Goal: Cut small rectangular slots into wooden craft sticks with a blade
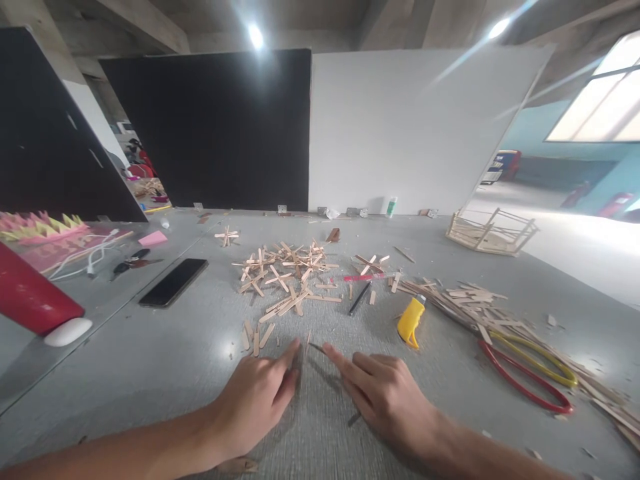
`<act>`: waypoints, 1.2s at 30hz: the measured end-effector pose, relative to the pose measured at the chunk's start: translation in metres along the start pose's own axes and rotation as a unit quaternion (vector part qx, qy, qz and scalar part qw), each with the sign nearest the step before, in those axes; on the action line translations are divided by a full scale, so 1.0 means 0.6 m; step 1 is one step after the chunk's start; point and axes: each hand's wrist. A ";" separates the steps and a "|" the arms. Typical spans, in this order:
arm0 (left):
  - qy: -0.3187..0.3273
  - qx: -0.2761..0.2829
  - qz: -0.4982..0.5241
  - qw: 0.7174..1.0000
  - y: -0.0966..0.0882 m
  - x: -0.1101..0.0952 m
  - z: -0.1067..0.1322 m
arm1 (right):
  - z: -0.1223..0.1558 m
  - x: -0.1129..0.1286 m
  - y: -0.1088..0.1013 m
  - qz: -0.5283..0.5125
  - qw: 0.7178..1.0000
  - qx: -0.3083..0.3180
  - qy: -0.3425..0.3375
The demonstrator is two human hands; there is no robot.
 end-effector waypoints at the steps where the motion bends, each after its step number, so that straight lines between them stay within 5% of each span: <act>1: 0.001 -0.001 -0.004 1.000 0.000 0.000 0.000 | -0.001 0.001 -0.001 -0.001 1.000 0.000 0.009; 15: -0.009 0.013 0.017 1.000 -0.001 -0.001 0.000 | -0.009 0.002 -0.006 -0.120 0.989 -0.020 0.084; 18: -0.011 0.008 0.007 1.000 0.001 0.000 0.000 | -0.008 0.001 -0.005 -0.166 0.979 0.015 0.119; 28: 0.014 -0.030 0.078 0.996 0.002 -0.002 -0.001 | -0.006 0.008 -0.002 -0.099 0.991 0.072 0.044; 36: -0.017 -0.044 0.137 0.989 -0.008 -0.004 -0.010 | -0.009 0.020 0.010 -0.107 0.989 0.081 0.066</act>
Point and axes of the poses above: each hand's wrist, its own z-axis away from the middle knuckle, its own y-axis out of the palm, x = y × z, and after that the axes turned 3 degrees about -y, right-handed
